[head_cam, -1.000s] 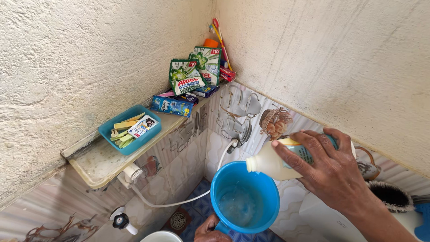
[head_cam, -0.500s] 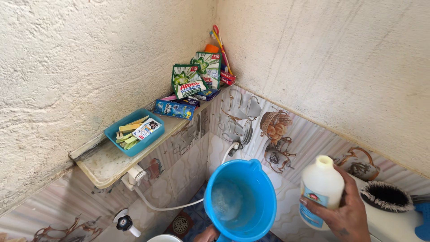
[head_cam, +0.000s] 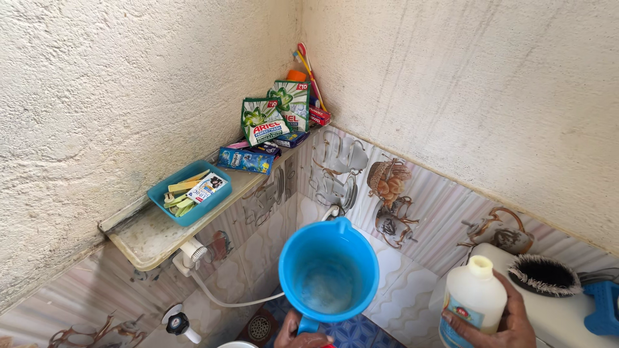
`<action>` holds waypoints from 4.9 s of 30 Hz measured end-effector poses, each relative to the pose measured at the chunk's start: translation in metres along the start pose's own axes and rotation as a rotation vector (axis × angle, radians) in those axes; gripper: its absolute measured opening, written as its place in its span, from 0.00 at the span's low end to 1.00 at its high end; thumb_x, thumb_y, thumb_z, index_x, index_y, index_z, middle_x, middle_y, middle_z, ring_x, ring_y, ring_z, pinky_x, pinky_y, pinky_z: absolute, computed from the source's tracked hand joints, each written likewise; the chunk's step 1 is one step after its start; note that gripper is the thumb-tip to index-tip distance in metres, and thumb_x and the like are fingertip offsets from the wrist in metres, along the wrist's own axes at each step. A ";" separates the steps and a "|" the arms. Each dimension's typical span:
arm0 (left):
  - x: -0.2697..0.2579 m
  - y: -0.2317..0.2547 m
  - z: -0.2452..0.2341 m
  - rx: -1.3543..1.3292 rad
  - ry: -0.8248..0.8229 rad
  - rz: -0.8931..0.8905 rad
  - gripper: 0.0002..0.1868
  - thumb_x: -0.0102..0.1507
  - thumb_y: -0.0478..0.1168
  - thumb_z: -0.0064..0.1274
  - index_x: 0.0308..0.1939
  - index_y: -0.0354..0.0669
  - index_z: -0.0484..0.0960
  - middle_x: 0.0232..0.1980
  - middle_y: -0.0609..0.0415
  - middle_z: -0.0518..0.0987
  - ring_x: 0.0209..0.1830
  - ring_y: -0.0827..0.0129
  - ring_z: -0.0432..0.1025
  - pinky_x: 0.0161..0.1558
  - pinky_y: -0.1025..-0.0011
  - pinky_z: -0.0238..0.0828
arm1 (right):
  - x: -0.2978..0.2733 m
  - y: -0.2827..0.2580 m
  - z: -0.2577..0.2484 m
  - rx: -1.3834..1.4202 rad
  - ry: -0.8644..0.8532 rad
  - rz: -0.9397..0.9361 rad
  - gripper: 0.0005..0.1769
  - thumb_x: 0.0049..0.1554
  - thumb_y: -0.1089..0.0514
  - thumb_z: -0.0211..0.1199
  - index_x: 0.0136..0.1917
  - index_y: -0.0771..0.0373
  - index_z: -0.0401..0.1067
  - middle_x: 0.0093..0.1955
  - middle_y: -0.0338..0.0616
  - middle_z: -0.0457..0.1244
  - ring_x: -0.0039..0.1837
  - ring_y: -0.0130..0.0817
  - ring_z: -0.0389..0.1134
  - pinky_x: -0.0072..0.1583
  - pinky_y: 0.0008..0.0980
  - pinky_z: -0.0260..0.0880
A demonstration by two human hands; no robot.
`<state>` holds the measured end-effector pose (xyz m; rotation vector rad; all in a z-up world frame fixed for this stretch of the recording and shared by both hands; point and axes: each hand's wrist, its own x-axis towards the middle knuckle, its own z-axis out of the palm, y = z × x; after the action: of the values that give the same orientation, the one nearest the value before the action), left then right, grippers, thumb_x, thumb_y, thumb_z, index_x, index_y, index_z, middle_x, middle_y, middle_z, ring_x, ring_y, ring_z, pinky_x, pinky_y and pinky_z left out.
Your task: The person pours a cleaning liquid from a white bottle into a blue plastic jug, then uses a toilet brush to scrub the inside of the toilet bowl. The person repeatedly dips the brush into the jug and scrubs the bowl.
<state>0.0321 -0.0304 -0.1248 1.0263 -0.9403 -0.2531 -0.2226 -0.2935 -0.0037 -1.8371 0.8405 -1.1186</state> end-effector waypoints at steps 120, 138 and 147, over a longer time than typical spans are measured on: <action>0.065 0.071 0.102 0.055 -0.403 -0.230 0.27 0.60 0.60 0.62 0.50 0.42 0.87 0.52 0.48 0.86 0.72 0.56 0.68 0.85 0.52 0.24 | -0.110 -0.053 0.030 -0.091 -0.342 0.058 0.66 0.28 0.53 0.88 0.77 0.58 0.62 0.53 0.47 0.69 0.57 0.39 0.74 0.62 0.37 0.71; 0.064 0.056 0.120 0.031 -0.505 -0.131 0.19 0.64 0.45 0.61 0.58 0.44 0.88 0.62 0.48 0.83 0.77 0.56 0.63 0.79 0.53 0.45 | -0.113 -0.042 0.012 0.034 -0.318 0.168 0.63 0.29 0.60 0.86 0.76 0.59 0.61 0.63 0.44 0.67 0.66 0.36 0.69 0.67 0.37 0.66; 0.068 0.062 0.110 -0.147 0.053 -0.523 0.52 0.60 0.56 0.54 0.82 0.58 0.41 0.41 0.53 0.84 0.21 0.81 0.64 0.20 0.79 0.62 | -0.048 0.004 -0.070 -0.067 0.358 0.099 0.52 0.44 0.55 0.78 0.75 0.62 0.54 0.65 0.49 0.64 0.62 0.37 0.69 0.64 0.37 0.71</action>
<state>-0.0260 -0.1048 -0.0170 1.1235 -0.5810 -0.7158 -0.3058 -0.2755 -0.0054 -1.6506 1.1729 -1.3922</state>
